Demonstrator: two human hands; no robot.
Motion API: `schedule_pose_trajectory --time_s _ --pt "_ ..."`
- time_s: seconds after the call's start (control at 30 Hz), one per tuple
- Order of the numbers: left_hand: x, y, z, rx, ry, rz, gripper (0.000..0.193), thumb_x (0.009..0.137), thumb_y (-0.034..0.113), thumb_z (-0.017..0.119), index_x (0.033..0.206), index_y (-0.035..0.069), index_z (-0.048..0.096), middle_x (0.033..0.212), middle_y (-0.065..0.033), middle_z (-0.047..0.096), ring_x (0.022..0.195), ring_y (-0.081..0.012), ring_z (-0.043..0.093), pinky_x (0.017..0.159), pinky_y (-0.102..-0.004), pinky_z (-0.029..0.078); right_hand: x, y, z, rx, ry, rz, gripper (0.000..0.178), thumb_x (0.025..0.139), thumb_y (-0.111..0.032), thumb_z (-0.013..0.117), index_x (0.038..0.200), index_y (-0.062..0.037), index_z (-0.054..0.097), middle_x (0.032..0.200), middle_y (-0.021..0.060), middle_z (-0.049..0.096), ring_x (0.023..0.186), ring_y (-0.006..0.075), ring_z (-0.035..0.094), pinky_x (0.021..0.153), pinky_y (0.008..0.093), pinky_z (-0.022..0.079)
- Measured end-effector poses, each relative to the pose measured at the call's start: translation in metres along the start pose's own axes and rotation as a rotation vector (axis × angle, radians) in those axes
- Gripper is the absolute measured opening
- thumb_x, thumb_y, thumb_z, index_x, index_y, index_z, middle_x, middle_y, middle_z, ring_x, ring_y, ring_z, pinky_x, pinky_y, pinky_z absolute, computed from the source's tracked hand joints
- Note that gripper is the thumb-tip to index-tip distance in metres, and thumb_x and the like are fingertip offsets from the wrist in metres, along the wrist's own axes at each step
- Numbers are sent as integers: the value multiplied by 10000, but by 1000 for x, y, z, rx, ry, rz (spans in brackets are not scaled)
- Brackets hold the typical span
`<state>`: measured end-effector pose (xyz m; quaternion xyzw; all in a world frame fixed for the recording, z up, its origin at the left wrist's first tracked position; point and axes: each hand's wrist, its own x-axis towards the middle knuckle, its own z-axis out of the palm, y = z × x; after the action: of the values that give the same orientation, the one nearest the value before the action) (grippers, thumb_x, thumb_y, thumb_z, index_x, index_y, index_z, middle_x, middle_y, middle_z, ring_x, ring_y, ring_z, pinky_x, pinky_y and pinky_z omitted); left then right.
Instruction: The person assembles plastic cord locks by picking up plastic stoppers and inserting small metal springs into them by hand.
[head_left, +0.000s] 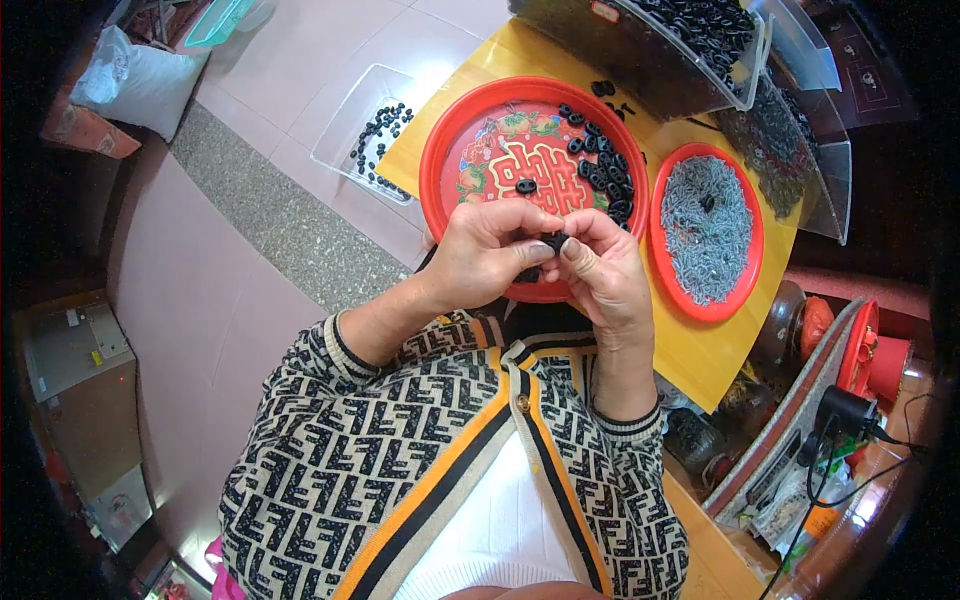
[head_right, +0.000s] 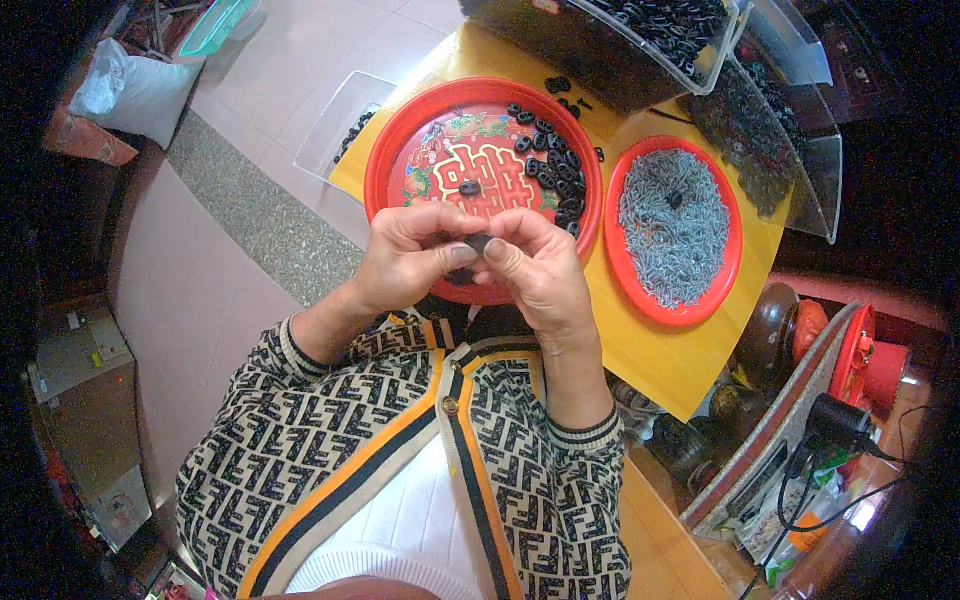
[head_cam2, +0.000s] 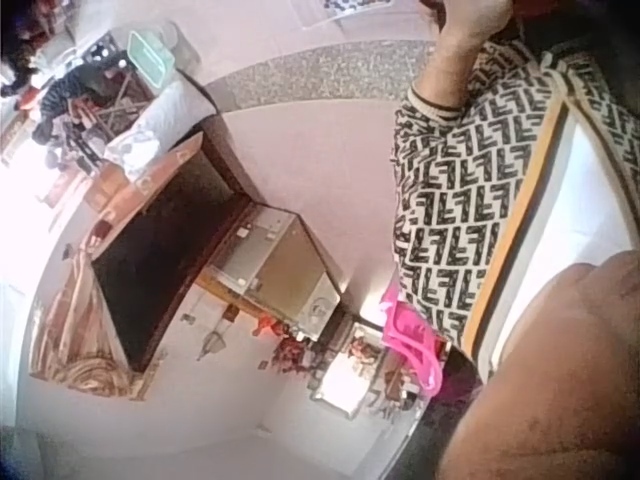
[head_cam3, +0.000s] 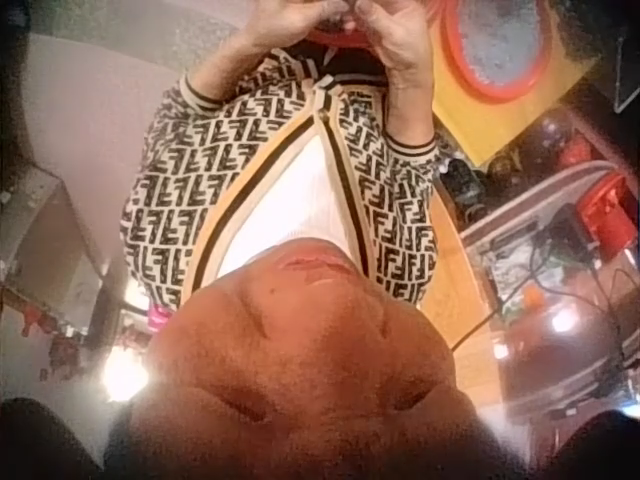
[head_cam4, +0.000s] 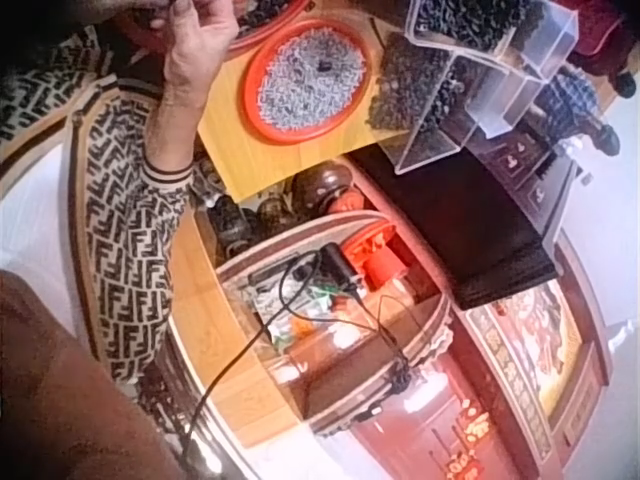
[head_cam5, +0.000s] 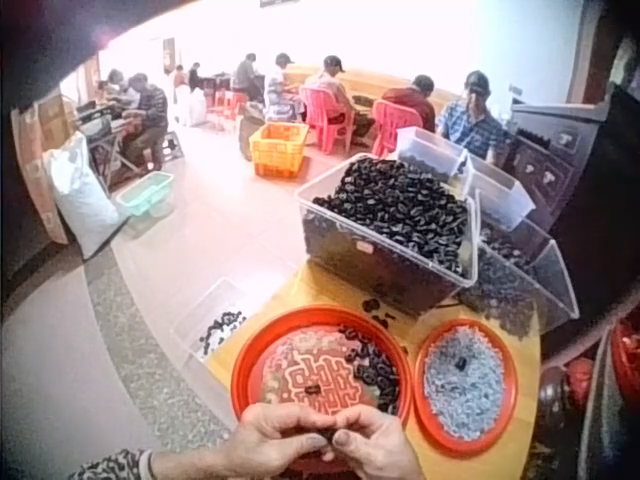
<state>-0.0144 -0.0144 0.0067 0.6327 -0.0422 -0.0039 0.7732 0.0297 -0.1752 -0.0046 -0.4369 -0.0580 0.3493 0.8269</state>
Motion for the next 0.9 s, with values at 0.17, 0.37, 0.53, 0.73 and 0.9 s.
schedule_pose_trajectory --time_s 0.17,0.37,0.53,0.73,0.9 --pt "3 2 1 43 -18 102 123 753 -95 538 870 -60 554 739 -75 579 653 -114 590 577 -222 493 3 -2 0 33 -45 18 145 777 -64 610 888 -12 534 806 62 589 690 122 582 591 215 503" --pt "2 1 -2 77 -41 89 133 740 -64 580 871 -45 570 761 -64 583 704 -103 574 616 -223 481 7 -5 0 -13 -85 58 127 779 -74 609 863 -9 537 774 66 590 659 129 581 583 217 499" --pt "5 1 -4 102 -84 37 161 740 -46 598 899 -29 581 786 -53 590 747 -88 556 656 -219 471 10 -7 3 -21 -78 58 120 780 -82 610 846 -11 540 752 74 592 636 128 579 581 219 499" --pt "15 8 0 -191 -54 15 191 787 -41 547 977 -44 559 839 -54 600 757 -92 564 682 -216 476 11 -23 7 106 -72 20 131 799 -69 578 897 -4 522 795 92 593 659 152 600 579 230 515" --pt "17 5 -2 -32 3 38 247 788 -59 515 1034 -55 535 860 -62 594 788 -99 568 700 -218 475 8 -31 11 -29 14 38 145 819 -79 554 925 16 527 770 83 594 634 131 593 547 212 500"
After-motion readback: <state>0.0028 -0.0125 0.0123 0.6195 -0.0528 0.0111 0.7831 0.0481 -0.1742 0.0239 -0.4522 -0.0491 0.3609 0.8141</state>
